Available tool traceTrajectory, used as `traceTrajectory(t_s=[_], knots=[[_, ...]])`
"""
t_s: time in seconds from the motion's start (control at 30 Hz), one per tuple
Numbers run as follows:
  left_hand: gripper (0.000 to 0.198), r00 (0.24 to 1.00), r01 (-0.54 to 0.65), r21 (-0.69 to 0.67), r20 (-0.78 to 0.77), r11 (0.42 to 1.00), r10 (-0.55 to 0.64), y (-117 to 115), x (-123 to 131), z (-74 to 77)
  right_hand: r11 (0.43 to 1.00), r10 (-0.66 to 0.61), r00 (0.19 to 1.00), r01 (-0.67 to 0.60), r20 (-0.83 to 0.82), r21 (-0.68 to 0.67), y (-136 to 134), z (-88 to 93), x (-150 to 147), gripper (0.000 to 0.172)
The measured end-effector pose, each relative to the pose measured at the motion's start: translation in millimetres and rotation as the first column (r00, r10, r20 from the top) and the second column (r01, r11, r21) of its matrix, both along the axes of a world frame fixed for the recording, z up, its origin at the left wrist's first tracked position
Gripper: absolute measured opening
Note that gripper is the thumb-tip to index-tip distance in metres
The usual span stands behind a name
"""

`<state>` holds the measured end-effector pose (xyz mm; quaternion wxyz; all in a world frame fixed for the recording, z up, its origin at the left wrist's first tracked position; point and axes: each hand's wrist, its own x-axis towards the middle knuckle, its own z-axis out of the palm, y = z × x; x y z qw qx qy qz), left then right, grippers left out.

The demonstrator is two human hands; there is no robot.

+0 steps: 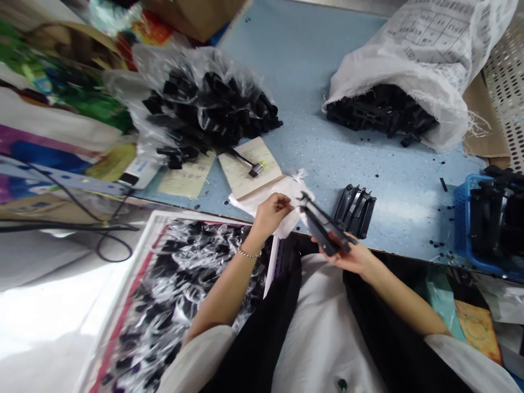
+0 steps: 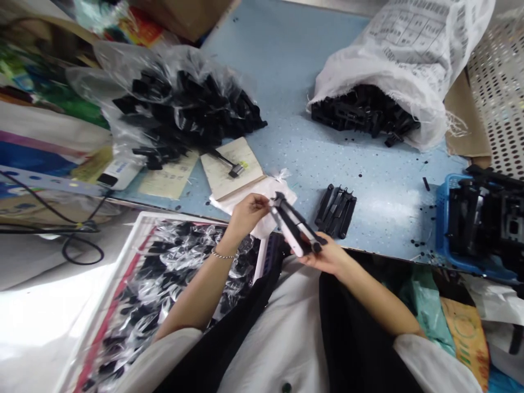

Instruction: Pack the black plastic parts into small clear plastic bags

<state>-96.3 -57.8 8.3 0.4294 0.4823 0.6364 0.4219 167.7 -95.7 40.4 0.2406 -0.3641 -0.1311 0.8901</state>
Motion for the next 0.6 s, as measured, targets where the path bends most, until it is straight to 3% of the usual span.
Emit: traceTrajectory(t_s=[0.1, 0.2, 0.3, 0.4, 0.5, 0.53, 0.6], knots=[[0.028, 0.997, -0.076, 0.035, -0.007, 0.997, 0.076, -5.3, -12.3, 4.0, 0.989, -0.025, 0.998, 0.017, -0.056, -0.145, -1.9, -12.2, -36.1, 0.009], [0.026, 0.995, -0.095, 0.062, -0.033, 0.994, 0.097, -10.0, -21.5, 10.6, 0.992, -0.083, 0.993, 0.074, -0.084, -0.100, -3.4, -16.0, -42.2, 0.007], [0.019, 0.979, -0.120, 0.078, -0.153, 0.990, 0.131, -13.4, -21.2, 15.5, 0.996, -0.061, 0.993, 0.054, -0.102, -0.078, -6.0, -17.0, -40.3, 0.009], [0.018, 0.923, 0.025, 0.147, -0.384, 0.989, 0.034, -19.7, -14.3, 16.1, 0.996, -0.067, 0.996, 0.063, -0.067, -0.062, -8.6, -20.9, -33.7, 0.012], [0.012, 0.783, 0.263, 0.167, -0.613, 0.950, -0.109, -25.7, -6.6, 10.2, 0.994, -0.109, 0.994, 0.108, -0.033, -0.017, -10.0, -24.8, -20.2, 0.014], [0.010, 0.759, 0.291, 0.166, -0.639, 0.942, -0.122, -26.1, -5.0, 7.4, 0.993, -0.116, 0.993, 0.116, -0.021, -0.008, -10.1, -25.2, -15.5, 0.015], [0.015, 0.786, 0.251, 0.155, -0.609, 0.955, -0.108, -24.3, -4.1, 3.0, 0.992, -0.129, 0.992, 0.129, 0.004, -0.005, -9.7, -24.4, -7.9, 0.018]])
